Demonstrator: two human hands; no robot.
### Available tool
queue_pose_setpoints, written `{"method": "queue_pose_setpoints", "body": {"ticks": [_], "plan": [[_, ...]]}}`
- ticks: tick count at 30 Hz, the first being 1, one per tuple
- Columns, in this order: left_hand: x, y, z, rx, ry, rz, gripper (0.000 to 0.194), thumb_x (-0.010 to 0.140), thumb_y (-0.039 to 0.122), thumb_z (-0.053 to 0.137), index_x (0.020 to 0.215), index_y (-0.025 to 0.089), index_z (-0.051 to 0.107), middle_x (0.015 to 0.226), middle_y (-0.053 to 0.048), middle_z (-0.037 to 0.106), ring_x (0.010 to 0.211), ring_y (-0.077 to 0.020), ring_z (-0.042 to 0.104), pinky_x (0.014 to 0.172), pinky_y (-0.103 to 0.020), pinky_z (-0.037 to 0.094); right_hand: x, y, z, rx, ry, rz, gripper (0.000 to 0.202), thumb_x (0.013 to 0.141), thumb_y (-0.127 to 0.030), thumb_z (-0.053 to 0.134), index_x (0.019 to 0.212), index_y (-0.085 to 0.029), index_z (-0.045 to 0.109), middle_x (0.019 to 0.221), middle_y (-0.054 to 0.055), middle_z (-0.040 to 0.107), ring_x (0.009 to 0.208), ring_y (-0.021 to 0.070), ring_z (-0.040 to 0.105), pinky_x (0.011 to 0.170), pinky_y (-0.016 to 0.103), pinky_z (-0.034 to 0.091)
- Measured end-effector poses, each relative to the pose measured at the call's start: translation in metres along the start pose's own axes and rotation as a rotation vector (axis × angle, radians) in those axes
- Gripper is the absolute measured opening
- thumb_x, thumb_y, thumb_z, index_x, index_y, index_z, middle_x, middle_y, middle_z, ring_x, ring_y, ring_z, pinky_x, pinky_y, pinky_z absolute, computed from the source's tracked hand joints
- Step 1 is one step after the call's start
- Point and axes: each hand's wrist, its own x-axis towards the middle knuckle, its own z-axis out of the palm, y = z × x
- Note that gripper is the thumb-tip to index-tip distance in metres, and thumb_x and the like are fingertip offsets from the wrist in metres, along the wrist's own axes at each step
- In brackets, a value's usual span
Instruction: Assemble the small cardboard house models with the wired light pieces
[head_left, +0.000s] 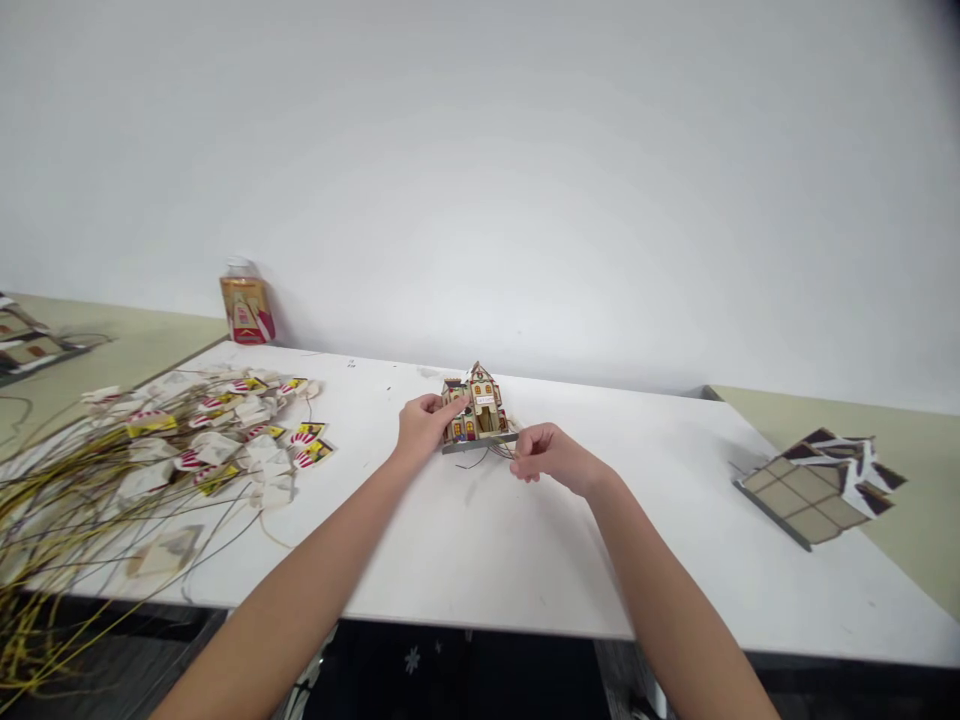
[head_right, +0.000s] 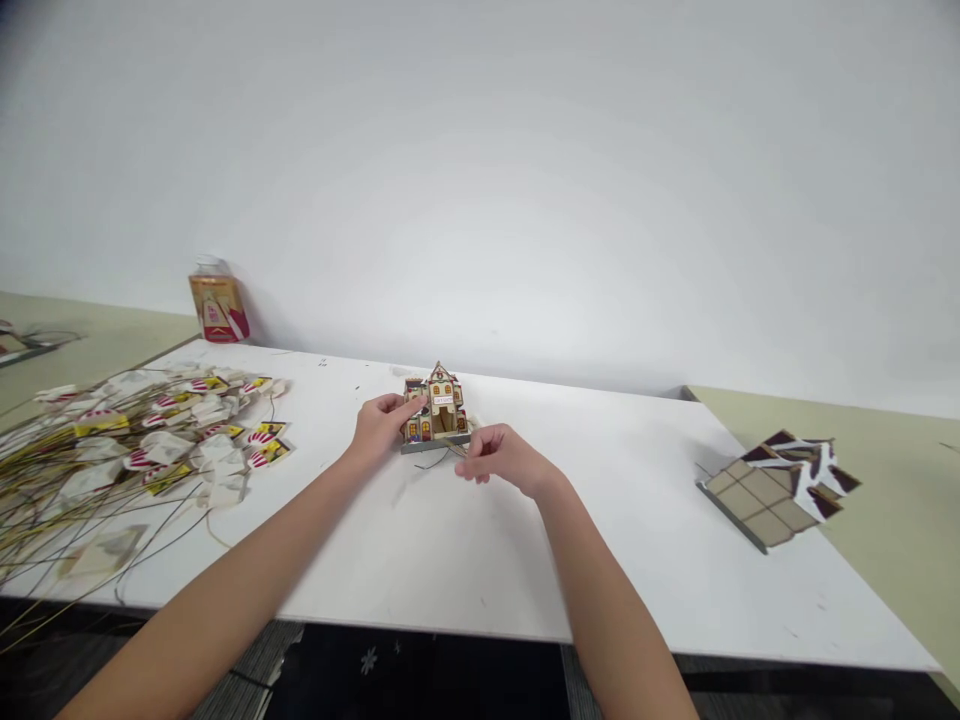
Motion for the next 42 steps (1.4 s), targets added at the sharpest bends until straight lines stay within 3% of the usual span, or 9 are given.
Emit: {"method": "queue_pose_setpoints", "body": {"ticks": [7, 13, 16, 20, 24, 28, 31, 36, 42], "plan": [[-0.001, -0.008, 0.001, -0.048, 0.03, -0.059, 0.053, 0.059, 0.061, 0.072, 0.055, 0.019, 0.042, 0.051, 0.005, 0.04, 0.05, -0.0086, 0.037, 0.047, -0.023, 0.025, -0.004, 0.011, 0.009, -0.031, -0.372, 0.165, 0.026, 0.054, -0.023, 0.085, 0.06, -0.016, 0.061, 0.059, -0.004, 0.06, 0.056, 0.0085, 0.057, 0.056, 0.021, 0.045], [-0.008, -0.003, -0.002, -0.029, 0.041, 0.019, 0.049, 0.061, 0.056, 0.073, 0.055, 0.018, 0.043, 0.052, 0.006, 0.037, 0.051, -0.0071, 0.031, 0.047, -0.022, 0.026, -0.002, 0.019, 0.004, -0.007, -0.439, 0.234, 0.034, 0.047, -0.026, 0.089, 0.061, -0.014, 0.061, 0.063, -0.002, 0.064, 0.06, 0.0096, 0.06, 0.059, 0.022, 0.049], [-0.01, -0.001, -0.003, -0.011, 0.042, 0.05, 0.049, 0.063, 0.055, 0.073, 0.054, 0.017, 0.042, 0.053, 0.006, 0.035, 0.052, -0.0071, 0.031, 0.048, -0.021, 0.026, -0.001, 0.016, 0.0, 0.031, -0.408, 0.246, 0.036, 0.049, -0.027, 0.089, 0.068, -0.013, 0.062, 0.07, 0.001, 0.067, 0.061, 0.0096, 0.062, 0.059, 0.021, 0.049], [-0.011, 0.002, -0.004, 0.011, 0.054, 0.069, 0.049, 0.063, 0.055, 0.072, 0.055, 0.018, 0.042, 0.053, 0.006, 0.035, 0.053, -0.0074, 0.031, 0.048, -0.021, 0.025, 0.0, 0.009, -0.001, 0.035, -0.227, 0.132, 0.035, 0.064, -0.039, 0.081, 0.082, -0.015, 0.061, 0.071, -0.001, 0.064, 0.057, 0.0088, 0.06, 0.056, 0.022, 0.048], [-0.009, 0.001, -0.004, 0.041, 0.081, 0.084, 0.051, 0.063, 0.058, 0.072, 0.054, 0.018, 0.041, 0.052, 0.006, 0.034, 0.053, -0.0072, 0.029, 0.048, -0.022, 0.024, 0.005, 0.008, 0.003, -0.096, 0.091, 0.066, 0.04, 0.078, -0.056, 0.064, 0.079, -0.017, 0.054, 0.066, -0.003, 0.059, 0.045, 0.0076, 0.054, 0.047, 0.022, 0.044], [-0.008, -0.002, -0.003, 0.054, 0.089, 0.105, 0.056, 0.063, 0.06, 0.071, 0.053, 0.018, 0.035, 0.051, 0.006, 0.031, 0.051, -0.0069, 0.028, 0.047, -0.022, 0.022, 0.013, 0.017, 0.009, -0.36, 0.503, -0.111, 0.044, 0.072, -0.06, 0.067, 0.08, -0.02, 0.051, 0.069, -0.003, 0.056, 0.045, 0.0069, 0.049, 0.043, 0.021, 0.037], [-0.01, -0.003, -0.001, 0.034, 0.083, 0.13, 0.054, 0.063, 0.059, 0.072, 0.055, 0.018, 0.039, 0.051, 0.006, 0.033, 0.051, -0.0068, 0.029, 0.047, -0.022, 0.023, 0.015, 0.022, 0.016, -0.605, 0.703, -0.274, 0.045, 0.068, -0.058, 0.07, 0.088, -0.021, 0.056, 0.078, -0.002, 0.058, 0.048, 0.0062, 0.045, 0.048, 0.023, 0.039], [-0.014, 0.0, 0.004, 0.042, 0.071, 0.186, 0.048, 0.064, 0.057, 0.073, 0.058, 0.018, 0.045, 0.053, 0.006, 0.037, 0.051, -0.0067, 0.031, 0.047, -0.021, 0.026, 0.014, 0.025, 0.029, -0.922, 0.829, -0.361, 0.049, 0.069, -0.06, 0.067, 0.098, -0.021, 0.059, 0.096, 0.002, 0.059, 0.052, 0.0067, 0.046, 0.051, 0.024, 0.04], [-0.022, 0.003, 0.007, 0.141, 0.057, 0.243, 0.041, 0.065, 0.053, 0.073, 0.064, 0.017, 0.054, 0.056, 0.004, 0.047, 0.053, -0.0077, 0.038, 0.049, -0.021, 0.031, 0.013, 0.03, 0.03, -1.068, 0.928, -0.457, 0.038, 0.075, -0.051, 0.066, 0.094, -0.02, 0.058, 0.092, 0.002, 0.06, 0.051, 0.0062, 0.048, 0.046, 0.021, 0.036]]}}
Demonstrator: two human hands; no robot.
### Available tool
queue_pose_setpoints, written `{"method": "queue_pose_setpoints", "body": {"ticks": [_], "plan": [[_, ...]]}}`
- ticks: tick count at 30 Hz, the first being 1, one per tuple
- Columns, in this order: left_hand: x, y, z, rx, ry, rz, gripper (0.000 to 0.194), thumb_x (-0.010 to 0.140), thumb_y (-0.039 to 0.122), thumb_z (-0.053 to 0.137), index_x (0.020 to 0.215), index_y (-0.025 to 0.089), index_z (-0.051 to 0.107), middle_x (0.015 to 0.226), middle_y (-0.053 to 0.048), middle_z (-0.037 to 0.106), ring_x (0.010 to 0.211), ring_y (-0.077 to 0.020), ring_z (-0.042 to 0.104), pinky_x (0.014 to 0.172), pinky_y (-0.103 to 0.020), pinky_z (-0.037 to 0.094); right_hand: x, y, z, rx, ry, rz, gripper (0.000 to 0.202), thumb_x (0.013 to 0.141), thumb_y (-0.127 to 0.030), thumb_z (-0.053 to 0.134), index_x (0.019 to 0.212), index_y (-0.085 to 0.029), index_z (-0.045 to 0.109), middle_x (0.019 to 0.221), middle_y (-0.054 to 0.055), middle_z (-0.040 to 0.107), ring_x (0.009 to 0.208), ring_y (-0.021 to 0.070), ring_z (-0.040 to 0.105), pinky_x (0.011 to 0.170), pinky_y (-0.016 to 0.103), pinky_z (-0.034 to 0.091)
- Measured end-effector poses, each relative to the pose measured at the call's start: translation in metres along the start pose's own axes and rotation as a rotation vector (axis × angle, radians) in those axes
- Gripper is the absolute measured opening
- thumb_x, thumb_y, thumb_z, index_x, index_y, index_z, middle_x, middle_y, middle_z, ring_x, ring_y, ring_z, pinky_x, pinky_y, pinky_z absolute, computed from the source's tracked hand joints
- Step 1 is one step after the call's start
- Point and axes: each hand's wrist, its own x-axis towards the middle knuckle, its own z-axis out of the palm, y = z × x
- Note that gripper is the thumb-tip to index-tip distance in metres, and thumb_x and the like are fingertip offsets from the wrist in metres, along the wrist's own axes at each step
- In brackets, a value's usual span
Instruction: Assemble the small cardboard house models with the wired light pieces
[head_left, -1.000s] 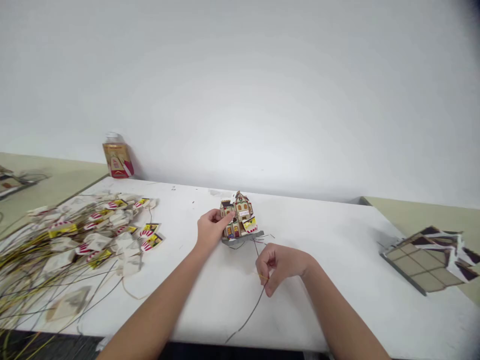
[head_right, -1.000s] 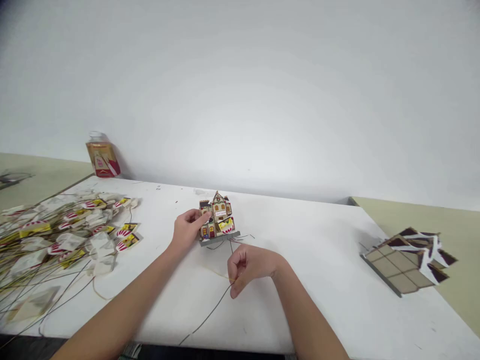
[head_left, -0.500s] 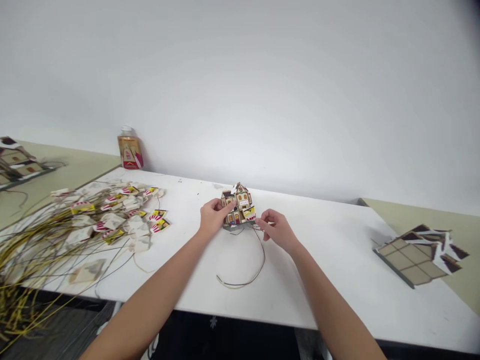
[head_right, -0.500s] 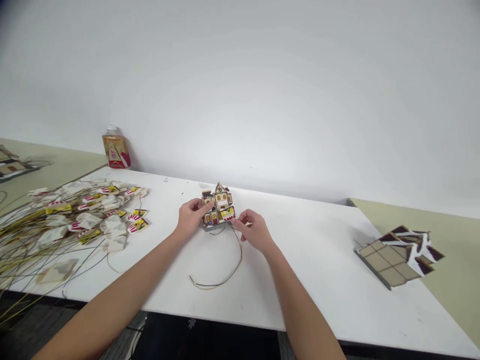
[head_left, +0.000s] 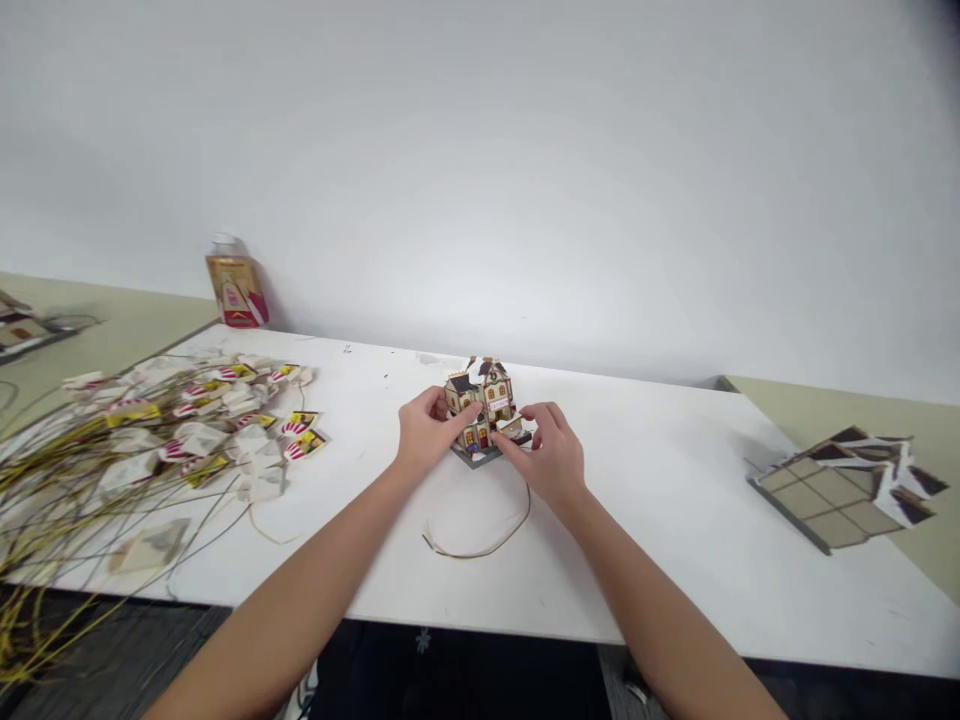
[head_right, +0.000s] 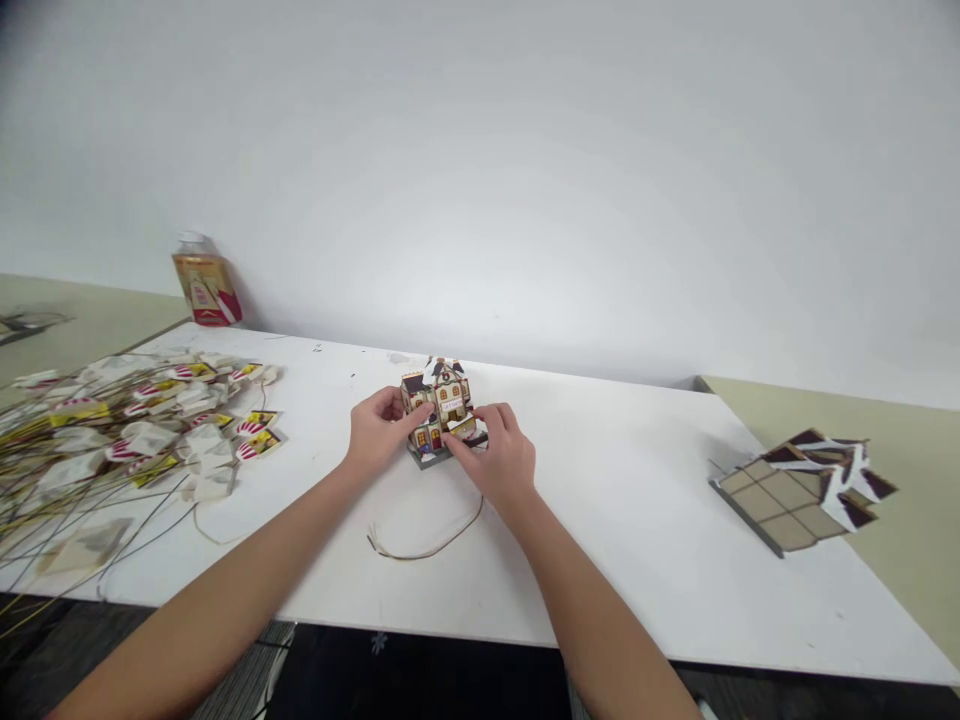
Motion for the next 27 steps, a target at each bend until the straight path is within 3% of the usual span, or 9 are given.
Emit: {"method": "queue_pose_setpoints", "body": {"ticks": [8, 15, 22, 27], "plan": [[-0.009, 0.005, -0.002, 0.021, -0.04, 0.024, 0.033, 0.068, 0.047, 0.072, 0.07, 0.018, 0.058, 0.06, 0.002, 0.054, 0.056, -0.0097, 0.047, 0.055, -0.022, 0.04, 0.004, 0.004, -0.008, 0.118, 0.039, -0.212, 0.03, 0.08, -0.035, 0.068, 0.103, -0.018, 0.058, 0.096, 0.007, 0.058, 0.055, 0.007, 0.047, 0.049, 0.022, 0.043], [-0.01, 0.005, -0.001, 0.006, -0.035, -0.002, 0.032, 0.068, 0.047, 0.071, 0.069, 0.018, 0.057, 0.059, 0.003, 0.052, 0.056, -0.0098, 0.046, 0.054, -0.022, 0.039, 0.004, -0.001, -0.017, 0.293, -0.142, -0.339, 0.039, 0.084, -0.025, 0.064, 0.122, -0.023, 0.051, 0.069, -0.002, 0.054, 0.058, 0.0098, 0.051, 0.053, 0.021, 0.043], [-0.008, 0.002, 0.002, -0.006, -0.027, 0.027, 0.037, 0.066, 0.05, 0.073, 0.069, 0.017, 0.058, 0.06, 0.002, 0.052, 0.056, -0.0095, 0.043, 0.053, -0.022, 0.036, 0.007, 0.014, -0.021, 0.044, -0.256, -0.421, 0.035, 0.089, -0.025, 0.05, 0.123, -0.026, 0.058, 0.093, 0.005, 0.064, 0.073, 0.0125, 0.06, 0.06, 0.023, 0.046], [-0.004, -0.003, 0.004, -0.066, -0.032, 0.011, 0.04, 0.065, 0.053, 0.073, 0.073, 0.017, 0.06, 0.059, 0.004, 0.049, 0.055, -0.0085, 0.04, 0.05, -0.022, 0.033, 0.01, 0.025, -0.025, -0.075, -0.239, -0.434, 0.037, 0.091, -0.024, 0.047, 0.124, -0.03, 0.06, 0.095, 0.004, 0.064, 0.071, 0.0106, 0.058, 0.059, 0.021, 0.045]]}}
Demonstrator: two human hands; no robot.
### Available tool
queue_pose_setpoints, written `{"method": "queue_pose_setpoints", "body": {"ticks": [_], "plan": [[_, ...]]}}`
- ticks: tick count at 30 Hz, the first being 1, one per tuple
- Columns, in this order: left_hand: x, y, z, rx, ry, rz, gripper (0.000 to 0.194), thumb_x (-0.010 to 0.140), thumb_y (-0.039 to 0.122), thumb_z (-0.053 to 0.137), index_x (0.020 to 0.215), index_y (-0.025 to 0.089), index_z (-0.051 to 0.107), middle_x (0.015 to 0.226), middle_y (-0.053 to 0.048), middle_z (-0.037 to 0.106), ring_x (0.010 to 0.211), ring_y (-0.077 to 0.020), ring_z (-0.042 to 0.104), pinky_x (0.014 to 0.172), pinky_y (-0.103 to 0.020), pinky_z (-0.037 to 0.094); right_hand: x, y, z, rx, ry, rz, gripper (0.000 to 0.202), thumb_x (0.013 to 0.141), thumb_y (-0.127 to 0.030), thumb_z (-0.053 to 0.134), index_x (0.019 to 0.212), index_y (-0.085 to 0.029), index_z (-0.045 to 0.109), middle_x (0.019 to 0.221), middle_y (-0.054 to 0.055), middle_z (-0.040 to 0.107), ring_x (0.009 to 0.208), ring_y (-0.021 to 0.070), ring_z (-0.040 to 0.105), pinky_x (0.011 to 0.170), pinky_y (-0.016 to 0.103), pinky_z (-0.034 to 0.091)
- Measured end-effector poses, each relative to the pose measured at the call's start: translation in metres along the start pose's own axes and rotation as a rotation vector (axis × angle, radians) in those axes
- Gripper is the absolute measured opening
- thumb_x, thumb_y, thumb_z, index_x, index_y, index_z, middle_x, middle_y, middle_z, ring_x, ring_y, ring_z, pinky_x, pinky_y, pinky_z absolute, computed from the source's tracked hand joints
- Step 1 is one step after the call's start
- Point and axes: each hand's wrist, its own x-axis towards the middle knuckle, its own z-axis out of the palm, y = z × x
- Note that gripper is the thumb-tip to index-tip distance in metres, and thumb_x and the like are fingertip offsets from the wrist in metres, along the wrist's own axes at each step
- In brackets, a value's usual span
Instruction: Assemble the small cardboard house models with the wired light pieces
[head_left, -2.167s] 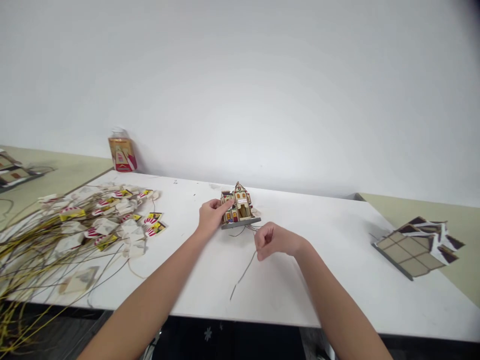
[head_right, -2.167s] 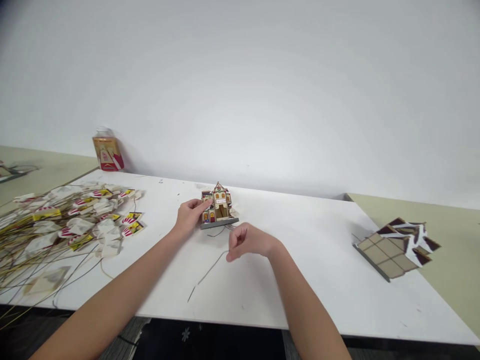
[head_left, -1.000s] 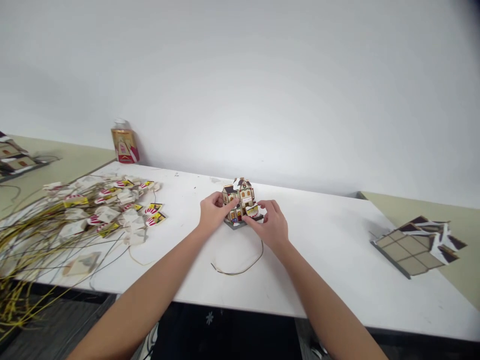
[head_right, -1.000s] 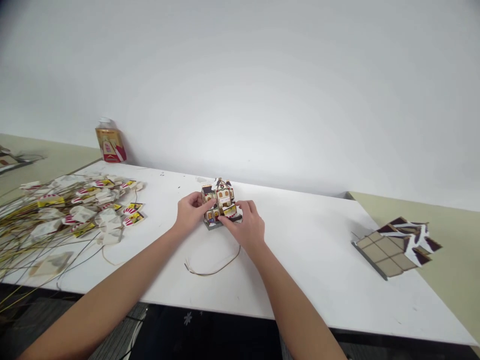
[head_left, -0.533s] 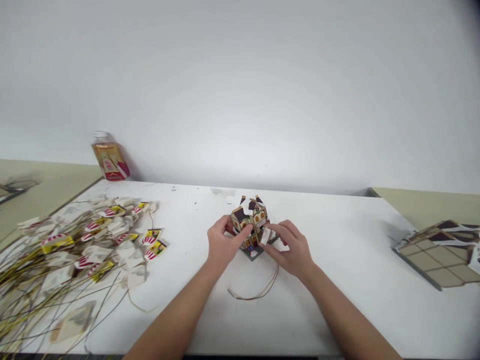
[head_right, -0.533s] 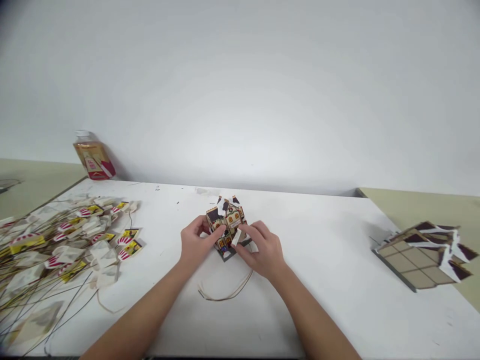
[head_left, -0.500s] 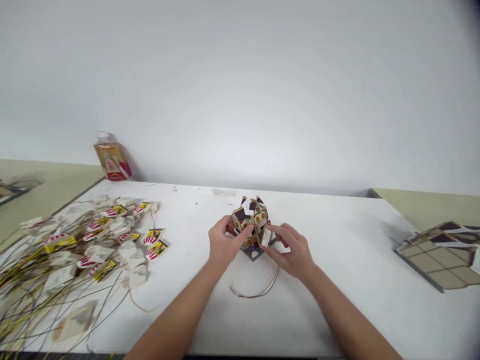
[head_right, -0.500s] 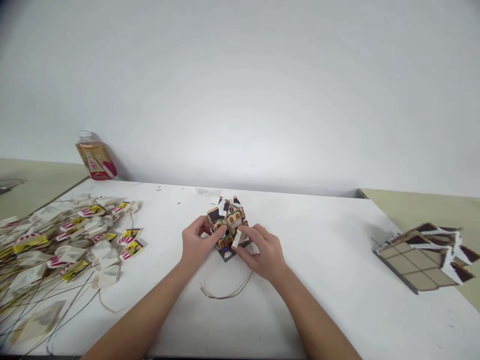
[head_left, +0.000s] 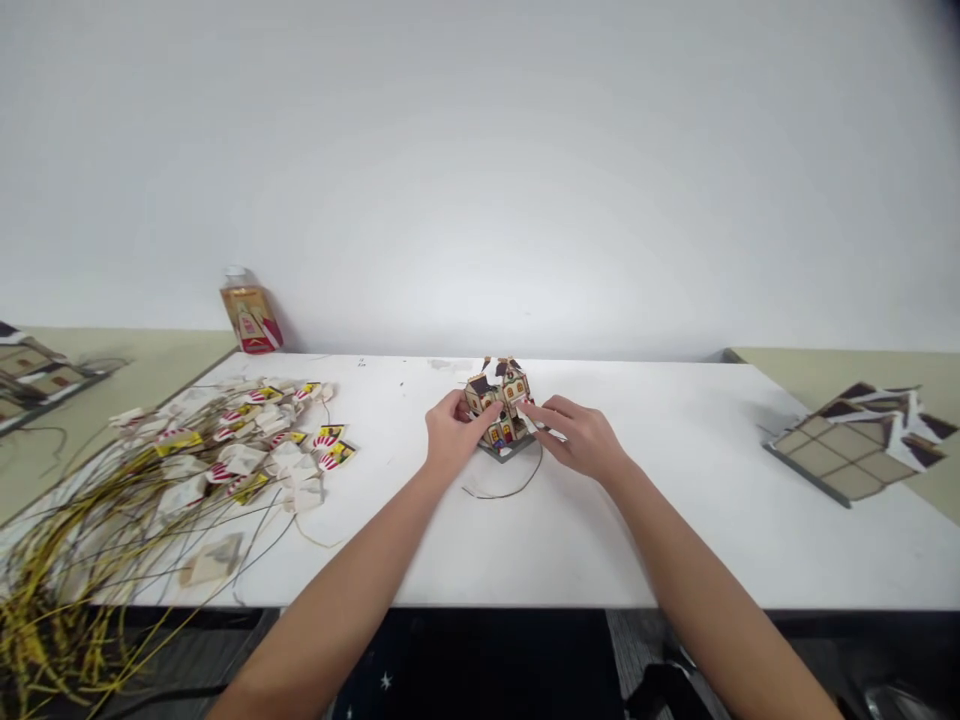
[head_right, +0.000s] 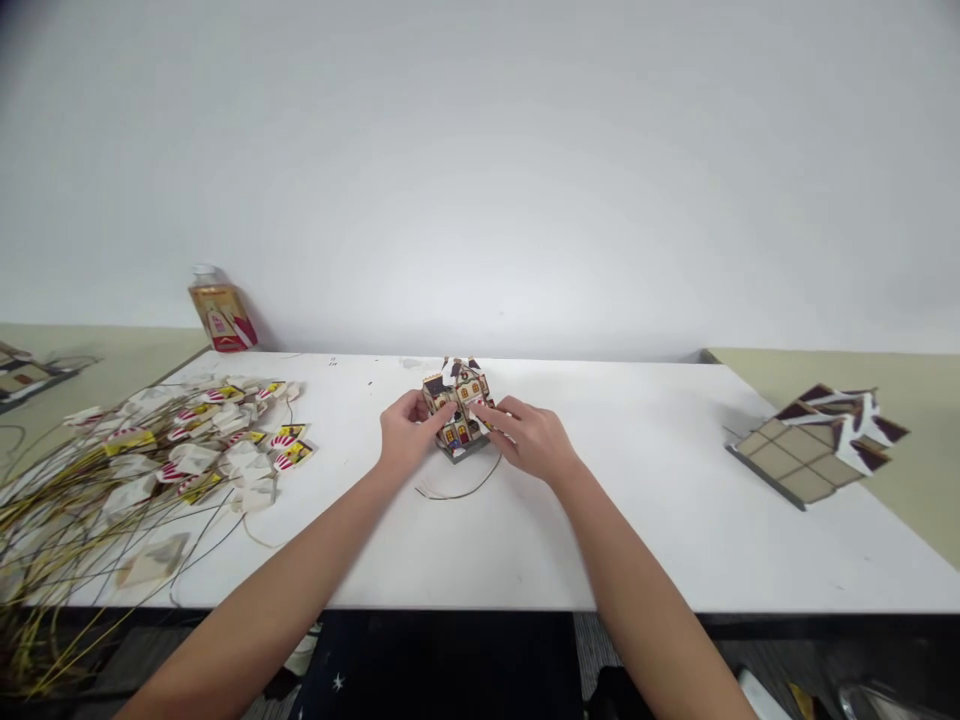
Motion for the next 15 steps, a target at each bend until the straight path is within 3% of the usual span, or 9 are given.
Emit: {"method": "queue_pose_setpoints", "body": {"ticks": [8, 15], "plan": [[0.001, -0.003, 0.002, -0.027, 0.01, -0.07, 0.044, 0.064, 0.057, 0.073, 0.07, 0.017, 0.059, 0.058, 0.004, 0.046, 0.055, -0.0081, 0.037, 0.05, -0.021, 0.03, -0.005, -0.002, 0.008, -0.046, 0.066, -0.046, 0.039, 0.09, -0.016, 0.044, 0.12, -0.032, 0.063, 0.101, 0.004, 0.06, 0.063, 0.0075, 0.051, 0.052, 0.02, 0.04], [-0.002, 0.003, -0.002, -0.026, -0.003, -0.091, 0.042, 0.062, 0.055, 0.074, 0.067, 0.017, 0.056, 0.059, 0.004, 0.047, 0.056, -0.0086, 0.038, 0.051, -0.022, 0.032, -0.008, -0.004, 0.014, -0.003, 0.068, -0.067, 0.038, 0.09, -0.015, 0.044, 0.115, -0.031, 0.066, 0.11, 0.007, 0.059, 0.069, 0.0092, 0.055, 0.059, 0.022, 0.048]]}}
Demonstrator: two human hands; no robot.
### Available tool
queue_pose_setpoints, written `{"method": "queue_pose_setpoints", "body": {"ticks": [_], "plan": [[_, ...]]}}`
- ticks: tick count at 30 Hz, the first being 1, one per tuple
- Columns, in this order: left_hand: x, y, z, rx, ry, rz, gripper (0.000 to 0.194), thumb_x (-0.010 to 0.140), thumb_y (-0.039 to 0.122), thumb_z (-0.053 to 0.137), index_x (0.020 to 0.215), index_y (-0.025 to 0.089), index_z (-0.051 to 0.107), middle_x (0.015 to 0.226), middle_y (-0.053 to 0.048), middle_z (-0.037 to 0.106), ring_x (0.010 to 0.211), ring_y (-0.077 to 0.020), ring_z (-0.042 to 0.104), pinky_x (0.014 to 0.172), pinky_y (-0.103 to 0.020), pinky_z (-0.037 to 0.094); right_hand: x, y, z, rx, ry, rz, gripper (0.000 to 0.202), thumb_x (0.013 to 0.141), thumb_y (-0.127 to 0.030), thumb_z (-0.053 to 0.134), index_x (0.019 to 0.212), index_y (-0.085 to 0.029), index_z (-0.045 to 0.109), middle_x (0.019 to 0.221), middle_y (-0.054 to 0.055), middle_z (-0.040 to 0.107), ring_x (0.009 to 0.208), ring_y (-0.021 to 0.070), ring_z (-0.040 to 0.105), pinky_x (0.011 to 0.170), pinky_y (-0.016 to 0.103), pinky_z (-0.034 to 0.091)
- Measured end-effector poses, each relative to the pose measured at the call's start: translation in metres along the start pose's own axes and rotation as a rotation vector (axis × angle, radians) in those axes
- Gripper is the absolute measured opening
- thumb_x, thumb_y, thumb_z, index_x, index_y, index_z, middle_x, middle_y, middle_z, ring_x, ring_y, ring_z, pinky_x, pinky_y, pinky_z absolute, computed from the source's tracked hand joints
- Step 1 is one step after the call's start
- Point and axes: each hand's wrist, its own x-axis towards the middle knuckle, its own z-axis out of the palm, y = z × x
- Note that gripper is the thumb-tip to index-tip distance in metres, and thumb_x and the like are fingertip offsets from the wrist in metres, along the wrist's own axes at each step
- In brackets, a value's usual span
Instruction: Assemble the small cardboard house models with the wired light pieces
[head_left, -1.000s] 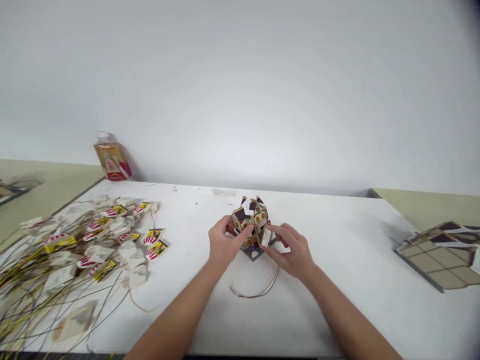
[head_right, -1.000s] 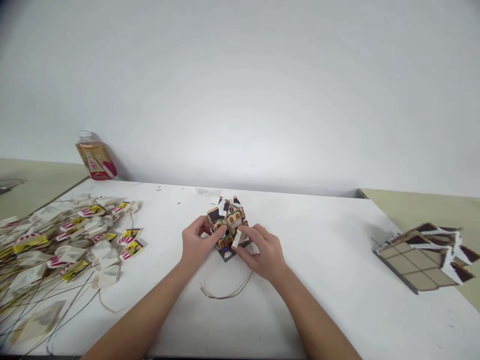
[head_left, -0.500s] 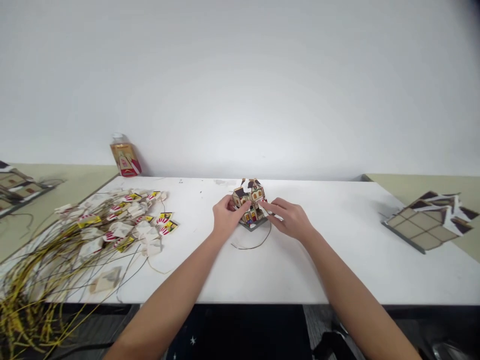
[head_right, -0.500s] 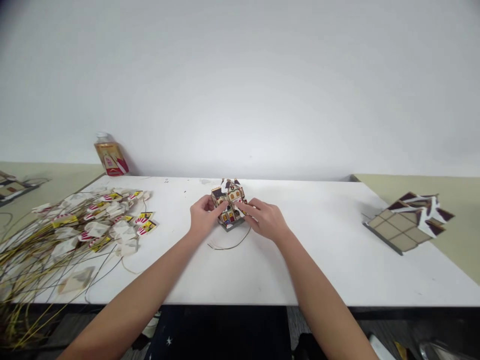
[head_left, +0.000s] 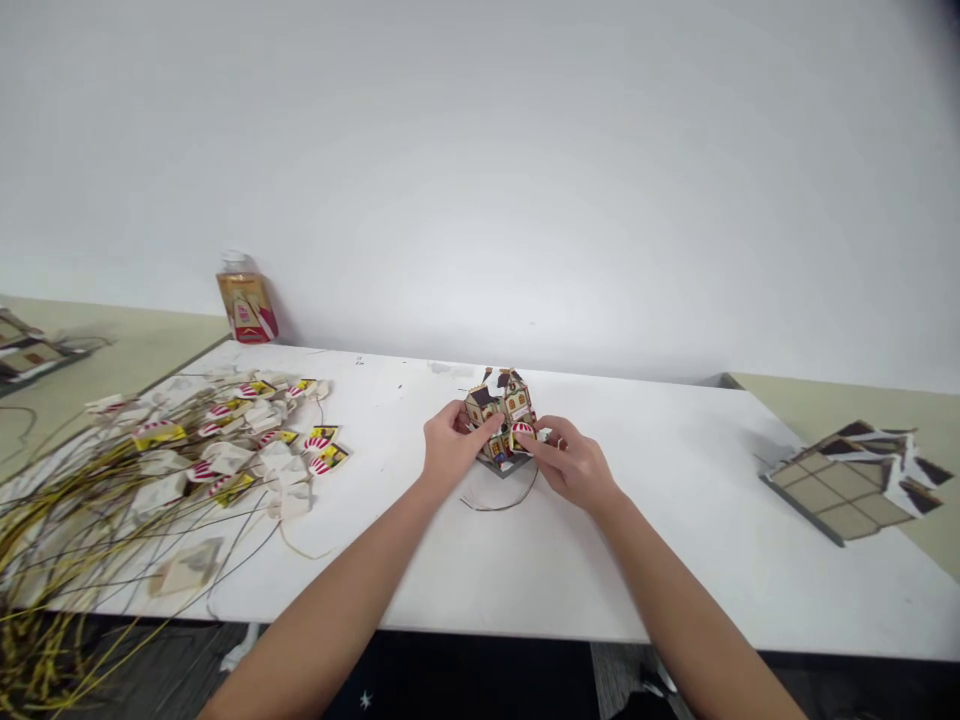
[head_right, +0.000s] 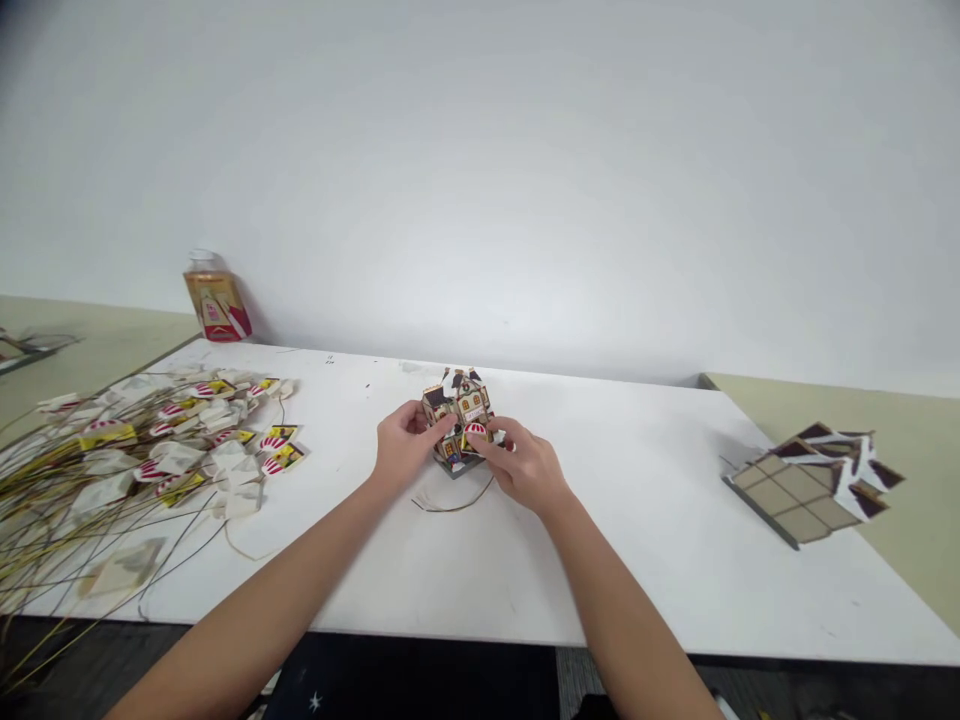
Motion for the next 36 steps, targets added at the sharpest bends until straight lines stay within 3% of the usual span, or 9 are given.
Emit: {"method": "queue_pose_setpoints", "body": {"ticks": [10, 16, 24, 31, 36], "plan": [[0.0, -0.002, -0.001, 0.009, -0.002, 0.017, 0.041, 0.063, 0.053, 0.074, 0.064, 0.017, 0.053, 0.057, 0.004, 0.045, 0.055, -0.0087, 0.037, 0.051, -0.022, 0.03, -0.004, 0.0, 0.008, 0.284, 0.133, 0.185, 0.034, 0.084, -0.015, 0.048, 0.104, -0.03, 0.072, 0.104, 0.008, 0.054, 0.081, 0.0151, 0.056, 0.063, 0.03, 0.054], [0.003, -0.006, -0.001, 0.004, 0.003, 0.101, 0.043, 0.063, 0.055, 0.073, 0.064, 0.017, 0.052, 0.059, 0.004, 0.045, 0.056, -0.0081, 0.037, 0.051, -0.022, 0.029, 0.004, -0.001, 0.007, 0.362, 0.265, 0.296, 0.026, 0.079, -0.017, 0.051, 0.086, -0.025, 0.074, 0.091, 0.006, 0.054, 0.07, 0.0131, 0.052, 0.055, 0.028, 0.05], [0.007, -0.006, -0.002, 0.0, 0.027, 0.091, 0.046, 0.063, 0.059, 0.072, 0.062, 0.017, 0.052, 0.056, 0.005, 0.042, 0.054, -0.0079, 0.036, 0.05, -0.021, 0.027, 0.007, 0.0, 0.01, 0.465, 0.212, 0.286, 0.025, 0.073, -0.015, 0.051, 0.085, -0.019, 0.072, 0.077, 0.003, 0.061, 0.065, 0.0119, 0.053, 0.054, 0.025, 0.046], [0.009, -0.007, -0.001, -0.018, 0.023, 0.065, 0.049, 0.063, 0.06, 0.071, 0.058, 0.017, 0.047, 0.052, 0.006, 0.037, 0.052, -0.0073, 0.032, 0.049, -0.021, 0.025, 0.006, -0.003, 0.005, 0.533, 0.158, 0.275, 0.024, 0.082, -0.03, 0.056, 0.098, -0.018, 0.07, 0.081, 0.005, 0.064, 0.067, 0.0116, 0.055, 0.053, 0.023, 0.048], [0.011, -0.005, 0.002, -0.021, 0.015, 0.038, 0.05, 0.063, 0.061, 0.071, 0.057, 0.017, 0.047, 0.053, 0.006, 0.038, 0.052, -0.0073, 0.032, 0.049, -0.021, 0.025, 0.006, -0.003, 0.007, 0.529, 0.143, 0.287, 0.025, 0.084, -0.039, 0.059, 0.091, -0.018, 0.07, 0.083, 0.006, 0.067, 0.066, 0.0128, 0.057, 0.055, 0.025, 0.049]]}}
